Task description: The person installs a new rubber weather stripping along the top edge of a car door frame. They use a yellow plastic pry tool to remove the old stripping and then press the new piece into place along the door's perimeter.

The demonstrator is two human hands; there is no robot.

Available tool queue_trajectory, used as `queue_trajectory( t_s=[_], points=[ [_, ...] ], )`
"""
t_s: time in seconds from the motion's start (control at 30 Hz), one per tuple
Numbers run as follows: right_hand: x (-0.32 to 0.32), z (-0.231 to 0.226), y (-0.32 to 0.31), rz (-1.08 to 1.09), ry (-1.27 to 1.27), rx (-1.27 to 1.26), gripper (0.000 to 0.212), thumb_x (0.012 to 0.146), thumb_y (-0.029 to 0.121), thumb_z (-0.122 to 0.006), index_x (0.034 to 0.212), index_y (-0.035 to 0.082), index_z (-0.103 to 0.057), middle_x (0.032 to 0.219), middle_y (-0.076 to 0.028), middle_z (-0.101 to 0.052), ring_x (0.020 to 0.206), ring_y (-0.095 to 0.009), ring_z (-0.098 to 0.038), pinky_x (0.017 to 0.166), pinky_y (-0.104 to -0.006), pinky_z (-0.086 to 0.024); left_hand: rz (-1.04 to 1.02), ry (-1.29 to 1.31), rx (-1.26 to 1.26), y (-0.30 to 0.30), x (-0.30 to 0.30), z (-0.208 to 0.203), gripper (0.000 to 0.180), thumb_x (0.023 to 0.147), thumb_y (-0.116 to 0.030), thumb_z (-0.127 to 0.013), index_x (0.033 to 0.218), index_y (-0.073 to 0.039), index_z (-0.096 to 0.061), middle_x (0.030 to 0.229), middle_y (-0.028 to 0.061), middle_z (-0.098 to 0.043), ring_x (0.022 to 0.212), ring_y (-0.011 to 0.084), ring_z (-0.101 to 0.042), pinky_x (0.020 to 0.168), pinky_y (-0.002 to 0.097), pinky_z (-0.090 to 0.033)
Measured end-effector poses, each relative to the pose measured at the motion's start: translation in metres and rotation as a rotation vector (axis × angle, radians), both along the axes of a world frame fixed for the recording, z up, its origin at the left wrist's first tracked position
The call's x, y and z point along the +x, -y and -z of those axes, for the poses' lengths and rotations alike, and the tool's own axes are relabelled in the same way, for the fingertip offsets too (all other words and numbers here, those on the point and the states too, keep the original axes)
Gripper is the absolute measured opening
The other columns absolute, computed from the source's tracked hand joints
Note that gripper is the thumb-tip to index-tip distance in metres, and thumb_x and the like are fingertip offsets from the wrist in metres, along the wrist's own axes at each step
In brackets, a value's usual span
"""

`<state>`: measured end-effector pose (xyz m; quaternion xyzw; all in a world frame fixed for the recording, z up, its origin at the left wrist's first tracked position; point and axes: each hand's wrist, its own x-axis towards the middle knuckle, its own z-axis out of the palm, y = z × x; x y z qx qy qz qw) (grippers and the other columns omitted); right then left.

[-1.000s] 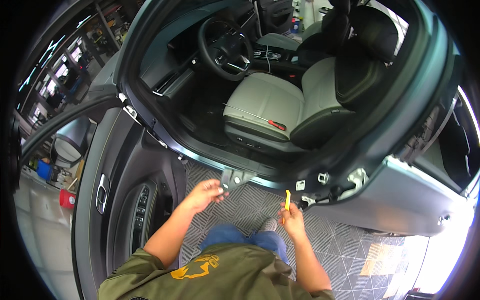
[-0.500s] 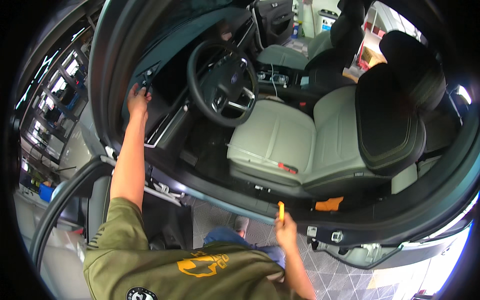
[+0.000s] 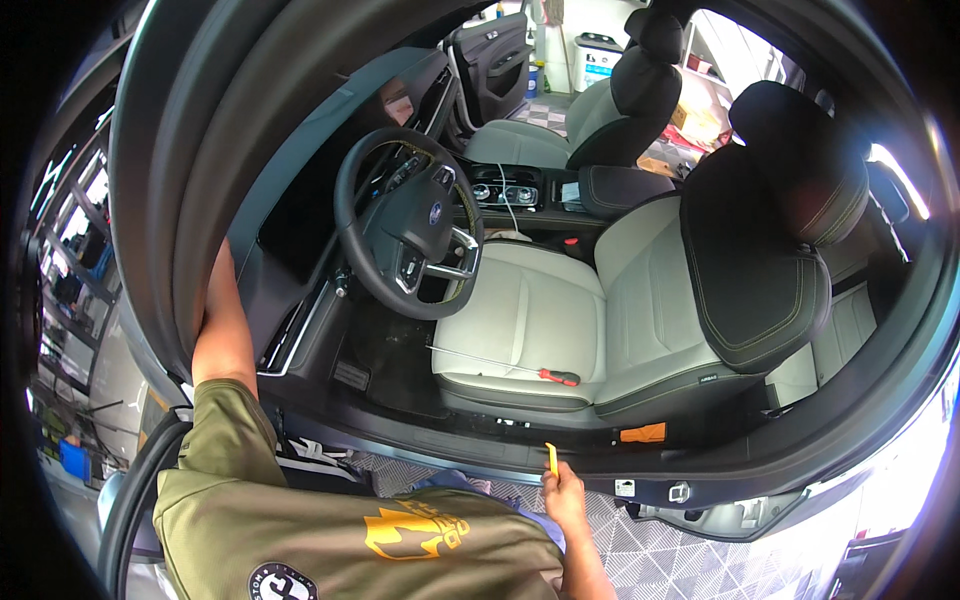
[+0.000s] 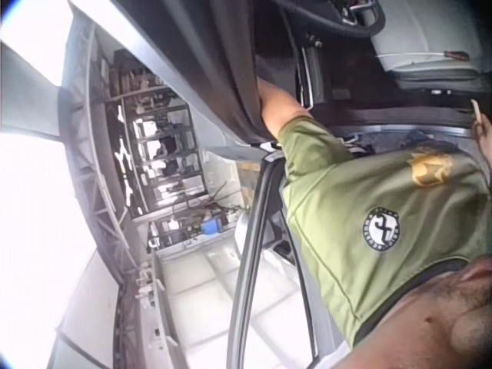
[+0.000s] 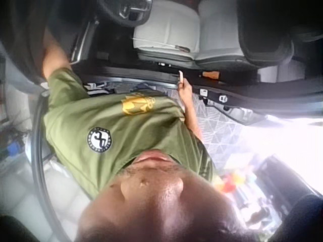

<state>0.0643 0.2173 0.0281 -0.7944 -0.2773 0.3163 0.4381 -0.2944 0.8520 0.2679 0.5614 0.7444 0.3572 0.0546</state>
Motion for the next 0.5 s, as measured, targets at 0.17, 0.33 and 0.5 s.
queue_trajectory(
  t_s=[0.17, 0.33, 0.5],
  points=[
    [0.003, -0.002, -0.009, -0.049, 0.072, 0.002, 0.022, 0.092, 0.014, -0.057, 0.108, 0.001, -0.065, 0.085, -0.024, -0.068, 0.083, -0.041, -0.067, 0.074, -0.0452, -0.052, -0.052, -0.251, -0.03, 0.019, -0.01, -0.002, 0.056, 0.093, -0.021, -0.064, 0.139, 0.005, -0.045, 0.124, 0.0245, -0.058, 0.11, 0.036, -0.061, 0.095, 0.0438, -0.049],
    [0.013, -0.019, 0.002, -0.196, 0.031, -0.071, 0.023, 0.093, 0.014, -0.056, 0.11, 0.001, -0.065, 0.084, -0.02, -0.068, 0.076, -0.033, -0.067, 0.071, -0.0411, -0.054, -0.078, -0.64, 0.266, 0.077, 0.008, 0.008, 0.058, 0.093, -0.022, -0.064, 0.14, 0.005, -0.045, 0.129, 0.0268, -0.056, 0.116, 0.0391, -0.058, 0.1, 0.0461, -0.047],
    [0.033, -0.006, 0.014, -0.398, 0.114, 0.032, 0.025, 0.098, 0.017, -0.055, 0.114, 0.001, -0.065, 0.079, -0.012, -0.068, 0.066, -0.019, -0.067, 0.066, -0.0342, -0.055, 0.158, -0.272, 0.461, 0.206, 0.043, 0.053, 0.06, 0.094, -0.025, -0.061, 0.143, 0.004, -0.042, 0.149, 0.0299, -0.038, 0.139, 0.0438, -0.035, 0.116, 0.0489, -0.03]
  ],
)
